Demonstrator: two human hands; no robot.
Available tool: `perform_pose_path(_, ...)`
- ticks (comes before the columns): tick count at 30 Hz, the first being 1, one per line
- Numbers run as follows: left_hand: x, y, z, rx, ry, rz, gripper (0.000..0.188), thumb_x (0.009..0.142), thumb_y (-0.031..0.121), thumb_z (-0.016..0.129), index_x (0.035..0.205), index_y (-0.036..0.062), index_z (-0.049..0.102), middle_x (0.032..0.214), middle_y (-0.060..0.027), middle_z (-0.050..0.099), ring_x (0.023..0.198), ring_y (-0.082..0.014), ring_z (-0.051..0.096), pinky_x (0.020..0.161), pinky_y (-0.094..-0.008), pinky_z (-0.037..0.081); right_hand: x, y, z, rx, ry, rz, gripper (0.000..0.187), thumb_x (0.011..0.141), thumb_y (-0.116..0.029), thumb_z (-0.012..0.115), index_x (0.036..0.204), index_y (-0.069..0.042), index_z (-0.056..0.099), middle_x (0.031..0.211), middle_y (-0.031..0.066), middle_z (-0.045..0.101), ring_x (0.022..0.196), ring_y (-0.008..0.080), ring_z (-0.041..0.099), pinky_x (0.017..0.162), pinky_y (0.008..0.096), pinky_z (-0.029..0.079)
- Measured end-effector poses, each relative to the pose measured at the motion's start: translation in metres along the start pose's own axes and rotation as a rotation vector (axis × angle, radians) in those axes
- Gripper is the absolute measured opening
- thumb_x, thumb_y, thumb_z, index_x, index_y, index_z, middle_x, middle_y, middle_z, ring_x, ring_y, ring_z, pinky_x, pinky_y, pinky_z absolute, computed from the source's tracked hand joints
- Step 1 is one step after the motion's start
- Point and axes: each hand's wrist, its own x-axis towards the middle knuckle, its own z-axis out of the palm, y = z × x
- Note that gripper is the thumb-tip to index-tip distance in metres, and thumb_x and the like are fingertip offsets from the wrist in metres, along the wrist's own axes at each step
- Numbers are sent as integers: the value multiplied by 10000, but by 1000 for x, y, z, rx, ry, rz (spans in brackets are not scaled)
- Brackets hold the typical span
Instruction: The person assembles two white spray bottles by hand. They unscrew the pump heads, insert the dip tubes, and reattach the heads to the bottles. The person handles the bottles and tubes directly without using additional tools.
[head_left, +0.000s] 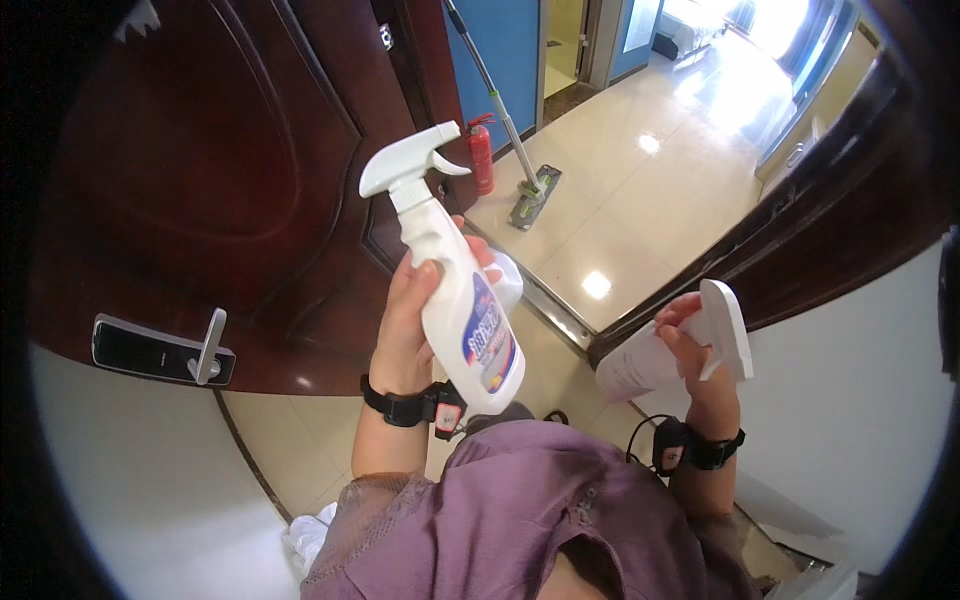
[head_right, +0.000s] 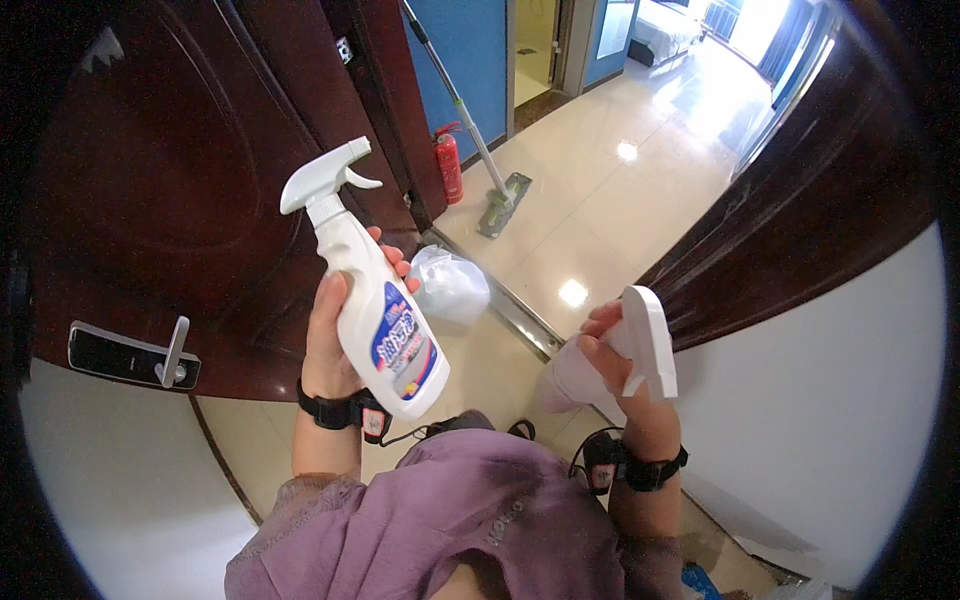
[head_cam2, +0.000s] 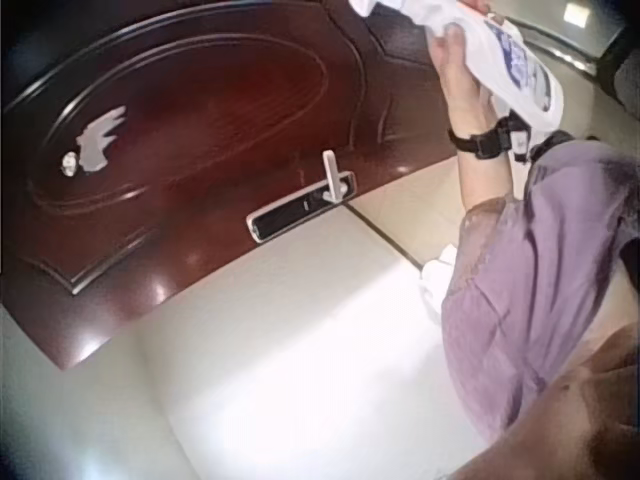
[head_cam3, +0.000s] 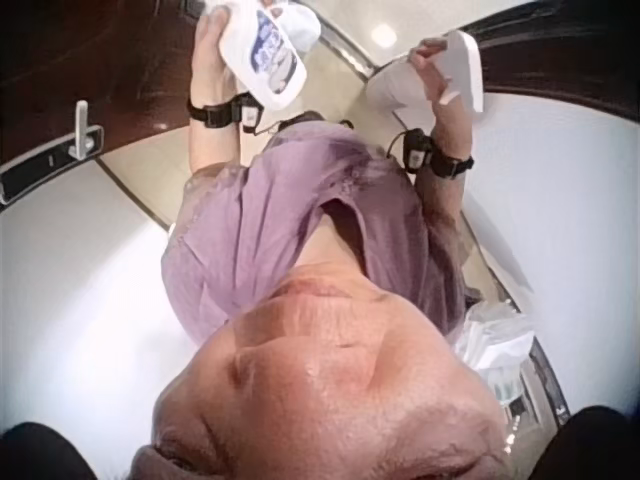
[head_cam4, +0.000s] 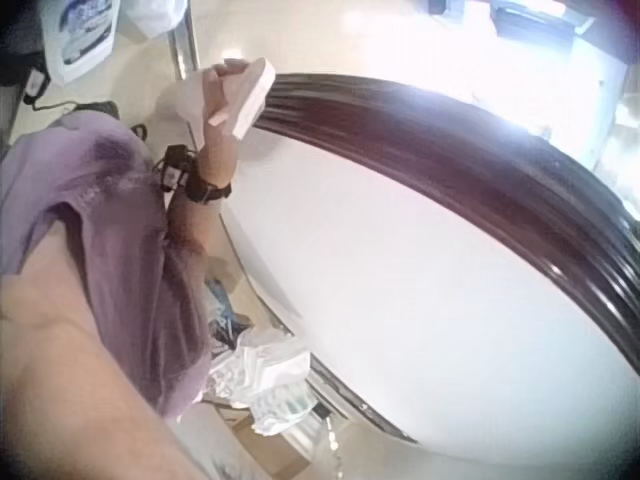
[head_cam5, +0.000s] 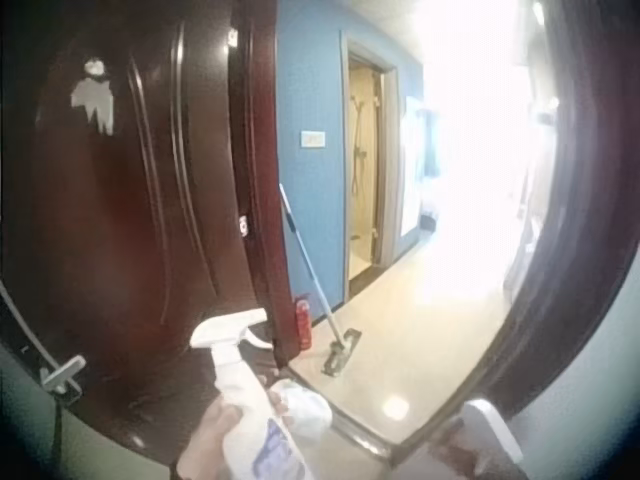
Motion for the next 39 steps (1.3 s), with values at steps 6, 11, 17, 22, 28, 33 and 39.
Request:
perform_pose_path(6,114,-23,-61,512,144,52,544,853,202,714,1302,35,457,1174,-103,605,1076,-196,587,945,-355,473,145,44,14,-156,16,-5,223,783,-7,709,974,-6,594,854,39,618,793,142,608,716,303,504)
perform_pose_path(11,254,-22,-151,430,226,29,510,851,132,690,1300,36,465,1214,-90,593,1069,-170,576,945,-330,465,318,112,42,-264,87,18,246,761,-33,703,981,-21,593,854,38,611,793,135,602,707,294,496)
perform_pose_path(17,464,9,-269,513,211,-53,523,845,80,684,1317,51,459,1251,-75,577,1132,-155,536,987,-317,419,538,161,103,-274,229,40,251,760,-50,709,983,-38,594,874,29,602,804,124,590,697,280,489)
perform_pose_path(22,631,31,-325,487,141,-62,676,818,208,744,1370,56,387,1250,-127,571,1136,-215,559,981,-358,456,703,180,130,-238,318,-22,216,798,-55,711,982,-40,599,899,36,606,816,146,609,706,284,508)
perform_pose_path(28,822,-6,-340,427,165,-59,637,834,79,685,1382,16,366,1285,-144,548,1179,-226,538,1052,-375,403,888,211,82,-221,396,2,252,785,-109,748,985,-30,616,873,35,628,817,140,625,695,279,501)
perform_pose_path(33,879,-61,-321,628,57,-38,720,843,223,718,1406,7,325,1283,-172,536,1191,-267,536,1058,-421,414,933,231,-2,-196,503,-70,230,778,-140,750,931,-8,640,798,42,647,732,126,604,666,282,485)
perform_pose_path(39,1120,-210,-224,653,84,-80,734,804,161,731,1405,5,339,1301,-158,531,1225,-264,507,1053,-395,397,1126,252,-213,-269,551,-130,230,803,-166,721,925,6,630,792,44,639,745,126,607,684,287,486)
